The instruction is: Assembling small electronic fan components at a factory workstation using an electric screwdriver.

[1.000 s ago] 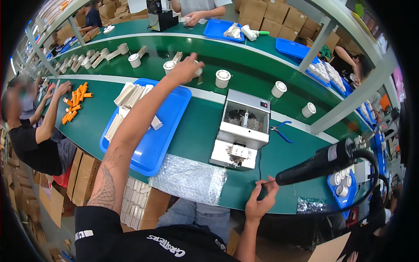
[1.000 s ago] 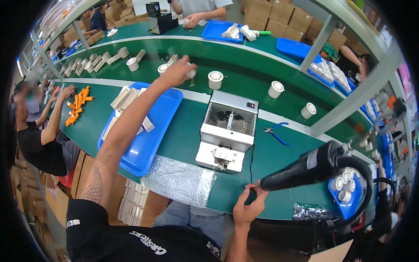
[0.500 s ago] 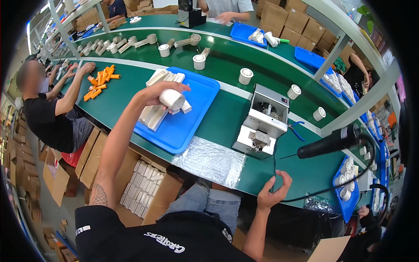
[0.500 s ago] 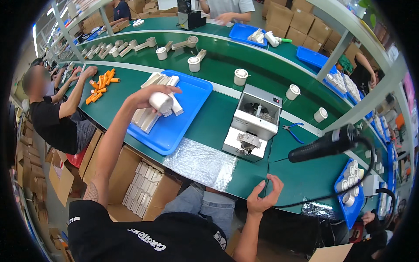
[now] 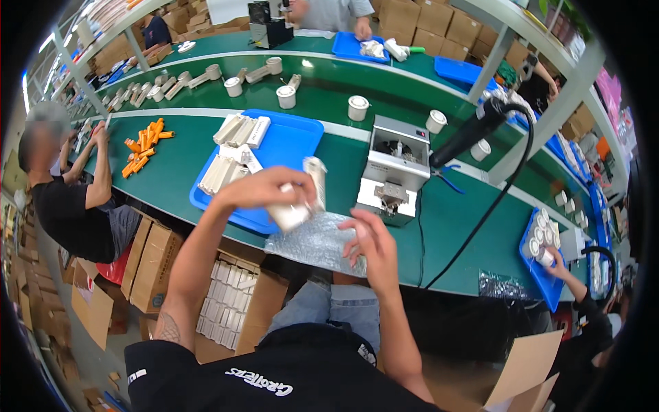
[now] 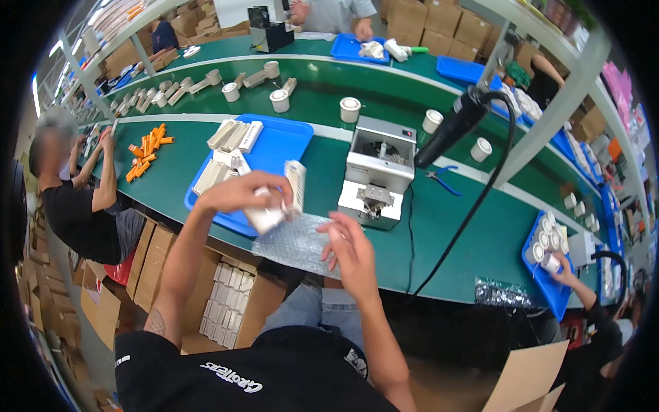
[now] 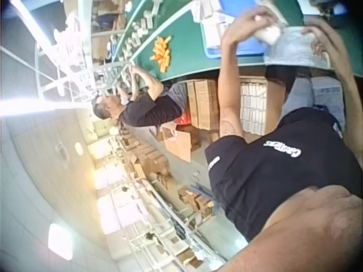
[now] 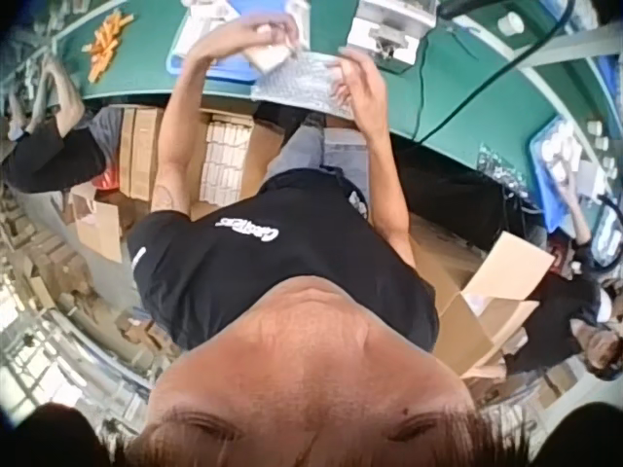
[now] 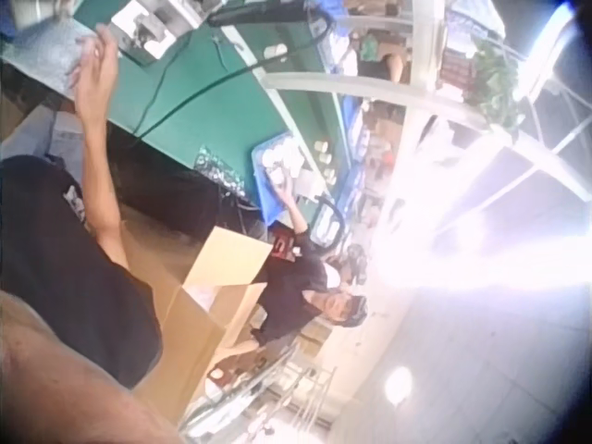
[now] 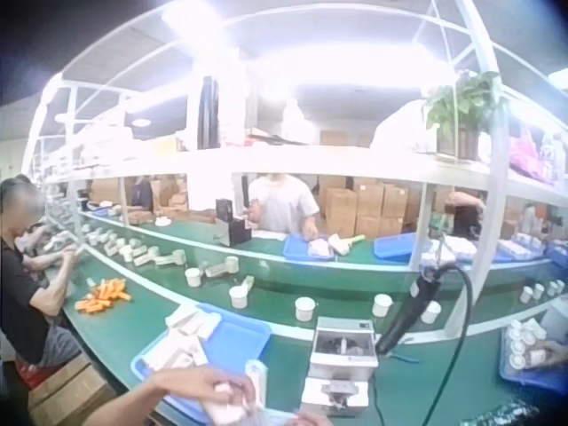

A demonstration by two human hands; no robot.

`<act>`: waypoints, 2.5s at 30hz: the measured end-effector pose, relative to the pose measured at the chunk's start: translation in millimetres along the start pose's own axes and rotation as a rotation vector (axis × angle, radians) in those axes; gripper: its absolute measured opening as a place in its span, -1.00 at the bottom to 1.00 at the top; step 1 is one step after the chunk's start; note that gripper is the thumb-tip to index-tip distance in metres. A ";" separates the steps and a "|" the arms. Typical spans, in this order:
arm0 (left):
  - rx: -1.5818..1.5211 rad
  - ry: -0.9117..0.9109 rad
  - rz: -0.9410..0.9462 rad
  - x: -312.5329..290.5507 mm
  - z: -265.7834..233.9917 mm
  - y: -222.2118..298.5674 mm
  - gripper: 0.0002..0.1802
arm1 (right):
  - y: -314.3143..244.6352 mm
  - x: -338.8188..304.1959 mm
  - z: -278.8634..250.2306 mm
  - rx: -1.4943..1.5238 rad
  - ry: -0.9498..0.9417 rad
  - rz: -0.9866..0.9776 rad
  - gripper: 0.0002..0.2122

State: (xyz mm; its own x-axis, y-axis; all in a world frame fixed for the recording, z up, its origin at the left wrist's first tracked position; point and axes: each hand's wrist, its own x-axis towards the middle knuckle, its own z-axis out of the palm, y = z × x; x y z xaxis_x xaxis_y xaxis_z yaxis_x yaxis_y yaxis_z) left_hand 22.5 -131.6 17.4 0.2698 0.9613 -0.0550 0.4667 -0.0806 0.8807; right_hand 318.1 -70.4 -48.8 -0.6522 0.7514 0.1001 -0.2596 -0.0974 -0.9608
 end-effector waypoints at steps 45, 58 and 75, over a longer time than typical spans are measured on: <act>0.402 0.647 0.185 60.5 188.8 20.2 -0.84 | -71.4 -25.0 -81.9 -0.951 0.073 -0.469 -0.60; 0.473 0.647 0.187 59.3 188.2 25.5 -0.85 | -97.4 -1.4 -55.6 -0.949 0.059 -0.644 -0.86; 0.103 0.398 0.210 53.4 172.7 -4.6 -0.40 | -76.1 2.1 -48.6 -1.000 0.035 -0.587 -0.71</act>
State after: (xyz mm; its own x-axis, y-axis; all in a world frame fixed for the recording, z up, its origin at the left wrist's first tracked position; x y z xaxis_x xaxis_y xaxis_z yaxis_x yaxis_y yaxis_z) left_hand 180.2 -125.4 -70.8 0.0323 0.9461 0.3223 0.5232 -0.2908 0.8011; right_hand 371.1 -29.7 12.0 -0.5940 0.5291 0.6060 0.1734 0.8198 -0.5458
